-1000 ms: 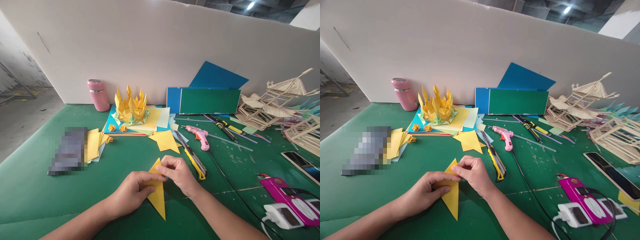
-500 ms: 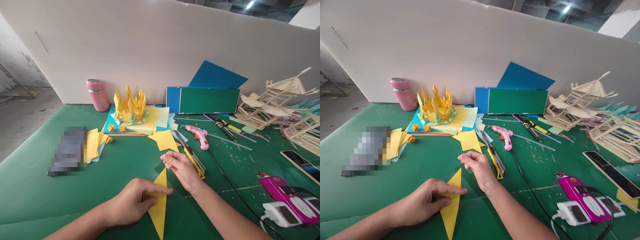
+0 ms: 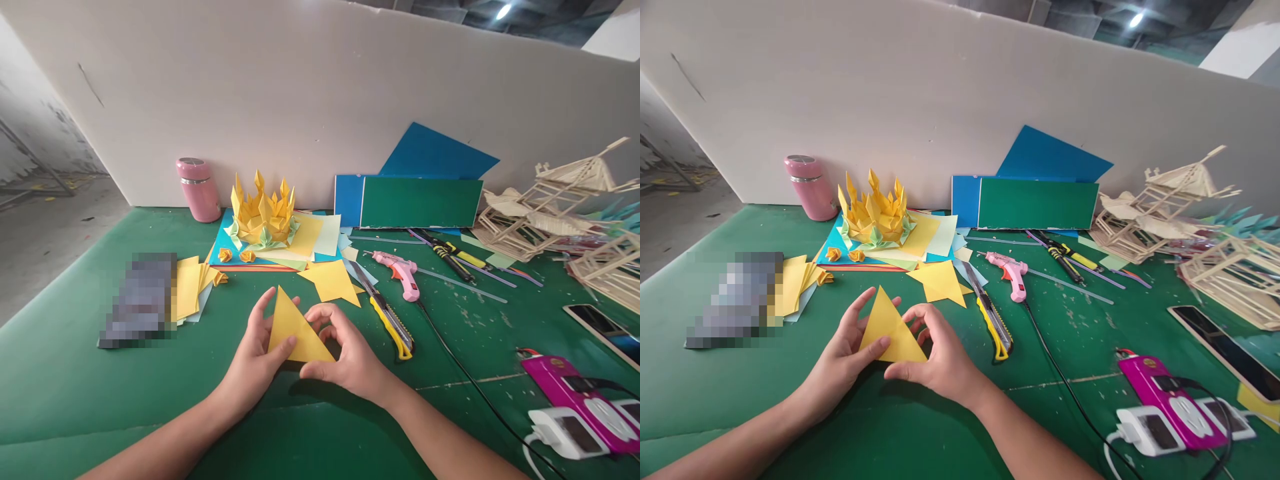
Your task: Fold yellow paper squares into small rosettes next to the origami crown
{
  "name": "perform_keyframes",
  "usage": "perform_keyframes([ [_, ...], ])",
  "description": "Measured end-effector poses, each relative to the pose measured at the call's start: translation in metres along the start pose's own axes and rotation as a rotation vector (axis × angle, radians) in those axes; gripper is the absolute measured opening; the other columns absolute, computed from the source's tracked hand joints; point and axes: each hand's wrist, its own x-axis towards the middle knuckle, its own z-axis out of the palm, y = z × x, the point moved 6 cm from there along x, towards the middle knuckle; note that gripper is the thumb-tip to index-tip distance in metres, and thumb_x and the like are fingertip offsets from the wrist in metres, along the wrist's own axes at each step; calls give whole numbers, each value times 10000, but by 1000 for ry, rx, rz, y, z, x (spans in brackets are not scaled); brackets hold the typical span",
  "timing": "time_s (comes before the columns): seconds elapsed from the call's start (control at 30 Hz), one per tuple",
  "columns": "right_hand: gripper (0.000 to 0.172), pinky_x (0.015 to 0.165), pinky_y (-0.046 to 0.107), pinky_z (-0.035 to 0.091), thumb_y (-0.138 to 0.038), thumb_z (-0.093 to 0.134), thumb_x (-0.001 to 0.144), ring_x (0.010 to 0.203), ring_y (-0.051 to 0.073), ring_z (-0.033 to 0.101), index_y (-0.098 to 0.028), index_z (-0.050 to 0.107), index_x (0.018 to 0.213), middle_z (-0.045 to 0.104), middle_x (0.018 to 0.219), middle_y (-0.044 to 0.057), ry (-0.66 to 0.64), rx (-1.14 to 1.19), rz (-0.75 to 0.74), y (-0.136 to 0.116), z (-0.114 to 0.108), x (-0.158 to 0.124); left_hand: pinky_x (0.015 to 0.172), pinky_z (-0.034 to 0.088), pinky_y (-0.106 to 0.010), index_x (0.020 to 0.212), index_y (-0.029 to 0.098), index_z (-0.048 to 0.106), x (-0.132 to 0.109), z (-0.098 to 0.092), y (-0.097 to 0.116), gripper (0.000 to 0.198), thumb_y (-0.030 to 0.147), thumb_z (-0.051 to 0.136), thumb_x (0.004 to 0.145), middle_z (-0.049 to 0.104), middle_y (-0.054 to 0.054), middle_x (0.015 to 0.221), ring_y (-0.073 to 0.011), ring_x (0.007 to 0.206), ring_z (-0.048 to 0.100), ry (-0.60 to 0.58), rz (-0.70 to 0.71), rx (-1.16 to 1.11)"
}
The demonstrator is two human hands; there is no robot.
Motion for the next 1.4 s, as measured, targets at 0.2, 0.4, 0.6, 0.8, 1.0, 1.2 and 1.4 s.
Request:
perform_keyframes([
  [0.2, 345, 715, 316, 477, -351, 720, 706, 874, 206, 569, -223, 542, 973, 586, 1014, 48, 15, -169, 28, 4, 0, -1, 906, 509, -439, 1426, 268, 229, 0, -3, -5, 762, 489, 603, 800, 503, -135, 1394, -320, 1142, 578, -15, -31, -39],
  [0.4, 248, 686, 284, 503, -420, 591, 818, 854, 205, 619, -207, 588, 944, 642, 923, 47, 40, -76, -44, -4, -4, 1, 926, 489, -430, 1393, 231, 292, 0, -2, -2, 798, 509, 661, 743, 568, -147, 1303, -328, 1152, 556, -51, 57, -16],
  [0.6, 252, 620, 258, 498, -421, 502, 875, 742, 179, 626, -193, 598, 921, 656, 841, 41, 101, -60, -52, -1, -8, 1, 863, 514, -402, 1391, 277, 297, -2, 5, 3, 927, 516, 760, 624, 519, -130, 1291, -325, 1135, 537, -182, 135, 49],
  [0.8, 181, 624, 281, 497, -363, 584, 823, 733, 194, 608, -187, 621, 837, 647, 791, 36, 156, -158, -32, 2, -11, 1, 955, 461, -403, 1361, 266, 346, -4, 7, 0, 742, 511, 665, 738, 552, -106, 1254, -294, 1199, 491, -216, 5, 97],
  [1.0, 92, 604, 278, 487, -282, 622, 787, 674, 175, 578, -200, 619, 744, 624, 736, 30, 194, -268, -153, -6, -10, 0, 870, 511, -374, 1174, 215, 518, -5, 3, 2, 552, 502, 673, 728, 634, -82, 1107, -276, 1027, 605, -168, -4, 156],
  [1.2, 225, 656, 318, 534, -385, 578, 827, 751, 210, 636, -189, 593, 936, 669, 839, 63, 124, 12, 43, 5, -5, -3, 767, 548, -362, 1070, 180, 536, 0, 1, -3, 466, 409, 710, 703, 681, -100, 1058, -287, 983, 644, -63, -57, 170],
  [1.4, 291, 652, 306, 520, -464, 631, 775, 743, 202, 623, -193, 610, 879, 654, 789, 35, 120, 205, 141, 10, -7, -2, 774, 535, -343, 984, 190, 599, 2, 1, 2, 383, 376, 726, 674, 706, -68, 988, -246, 891, 661, -7, -7, 121],
])
